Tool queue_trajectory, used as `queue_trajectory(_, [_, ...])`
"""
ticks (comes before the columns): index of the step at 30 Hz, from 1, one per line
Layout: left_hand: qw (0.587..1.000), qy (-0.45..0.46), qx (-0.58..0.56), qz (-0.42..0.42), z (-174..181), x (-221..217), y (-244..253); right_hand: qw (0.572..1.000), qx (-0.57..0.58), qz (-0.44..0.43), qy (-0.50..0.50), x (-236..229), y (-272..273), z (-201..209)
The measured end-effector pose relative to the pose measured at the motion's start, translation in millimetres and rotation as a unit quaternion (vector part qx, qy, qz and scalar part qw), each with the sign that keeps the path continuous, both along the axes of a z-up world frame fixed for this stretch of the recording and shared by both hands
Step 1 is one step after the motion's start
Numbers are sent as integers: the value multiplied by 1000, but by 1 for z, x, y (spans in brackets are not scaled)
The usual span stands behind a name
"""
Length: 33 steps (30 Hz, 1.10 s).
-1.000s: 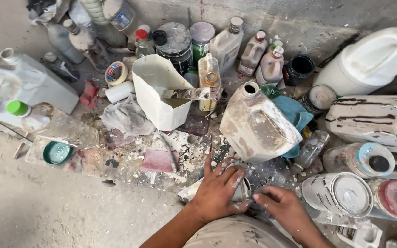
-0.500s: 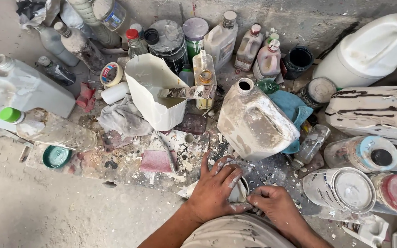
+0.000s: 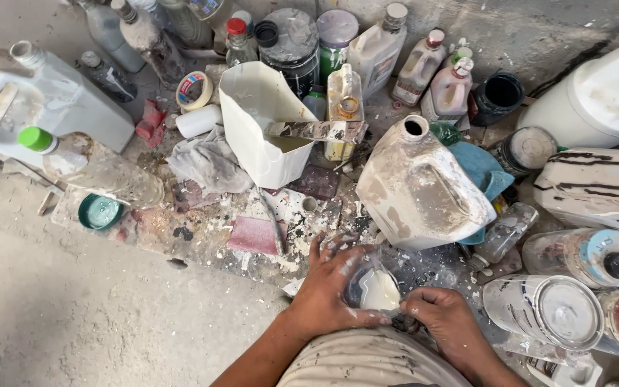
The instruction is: The person is gathering various containers of paint and additives from a cluttered workbench and mixing them together in a container using a brush.
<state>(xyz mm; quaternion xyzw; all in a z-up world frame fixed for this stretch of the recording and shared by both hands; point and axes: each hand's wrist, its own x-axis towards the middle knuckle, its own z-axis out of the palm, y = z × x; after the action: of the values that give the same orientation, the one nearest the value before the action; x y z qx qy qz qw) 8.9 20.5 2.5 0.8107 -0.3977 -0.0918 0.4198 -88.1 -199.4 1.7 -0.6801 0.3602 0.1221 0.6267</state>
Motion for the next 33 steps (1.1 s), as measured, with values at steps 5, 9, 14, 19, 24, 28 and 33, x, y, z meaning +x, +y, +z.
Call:
queue_trajectory(5, [942,291,-66,154,5,-11,22,999,41,-30,0,0,0,-10])
queue_trajectory(9, [899,287,-64,325,-34,-16,58,991,98,-92,-10,0,-4,-25])
queue_trajectory(14, [862,309,-41,400,-102,-66,89,988,109,-109,-33,-1,-11,-48])
queue_trajectory(19, [840,312,-16,444,-152,-75,86,989,95,-110,-20,1,-6,-39])
queue_trajectory(24, [767,381,-61,513,-168,-64,73,991,43,-129,-12,7,-4,-33])
queue_trajectory(28, [860,199,-53,466,-187,-69,72,992,36,-118,-22,11,-1,-30])
queue_trajectory(33, [905,-76,-13,419,-155,-65,77,996,11,-90,-3,17,4,-15])
